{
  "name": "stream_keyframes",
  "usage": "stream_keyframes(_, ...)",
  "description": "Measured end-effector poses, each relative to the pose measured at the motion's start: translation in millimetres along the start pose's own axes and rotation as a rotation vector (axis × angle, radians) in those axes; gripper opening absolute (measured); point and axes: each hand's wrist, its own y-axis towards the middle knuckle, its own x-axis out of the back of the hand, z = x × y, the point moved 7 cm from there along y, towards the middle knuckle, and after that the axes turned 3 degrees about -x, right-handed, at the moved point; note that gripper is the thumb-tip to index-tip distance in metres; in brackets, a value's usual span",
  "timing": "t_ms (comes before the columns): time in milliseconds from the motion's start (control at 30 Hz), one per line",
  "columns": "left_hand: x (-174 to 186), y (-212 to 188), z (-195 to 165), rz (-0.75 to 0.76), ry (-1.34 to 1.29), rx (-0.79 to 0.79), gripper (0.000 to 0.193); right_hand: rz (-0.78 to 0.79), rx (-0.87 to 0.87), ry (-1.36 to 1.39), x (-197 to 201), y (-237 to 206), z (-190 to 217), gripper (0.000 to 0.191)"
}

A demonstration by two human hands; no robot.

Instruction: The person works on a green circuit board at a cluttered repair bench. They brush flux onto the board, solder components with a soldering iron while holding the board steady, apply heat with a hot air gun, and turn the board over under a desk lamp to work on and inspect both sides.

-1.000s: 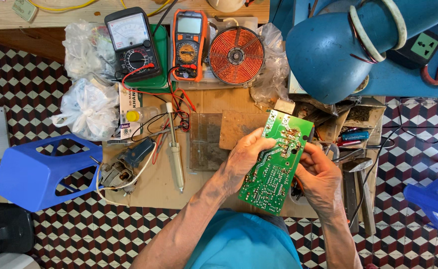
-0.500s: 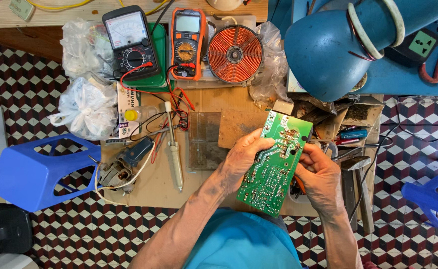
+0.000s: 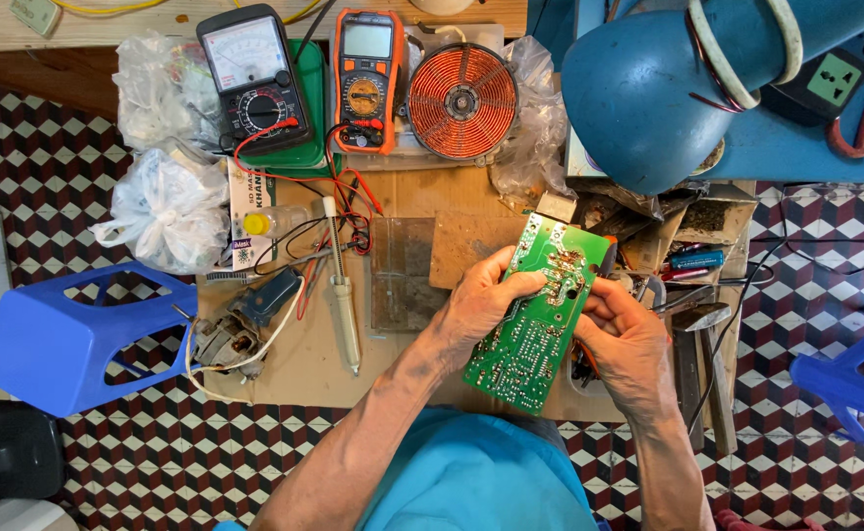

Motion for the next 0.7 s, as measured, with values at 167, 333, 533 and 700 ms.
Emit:
stream_keyframes(167,6,2,6,0.031,-0.049,0.02,0.033,0.066,0.012,0.197,-4,1,-4,0.052)
stream_keyframes(333,6,-4,4,0.045,-0.023,-0.013,0.036,0.086,-0.051,0.297,-6,1,-10,0.051)
stream_keyframes(533,3,-7,0,-0.012,0.046,-0.021,0.038,0.075,-0.069,0.313,-4,-1,-15,0.053)
stream_keyframes(700,2,-11,-6,-0.021,0.19,-0.122,0.034,0.1,-0.036,0.368,-2,-2,-21,0.048)
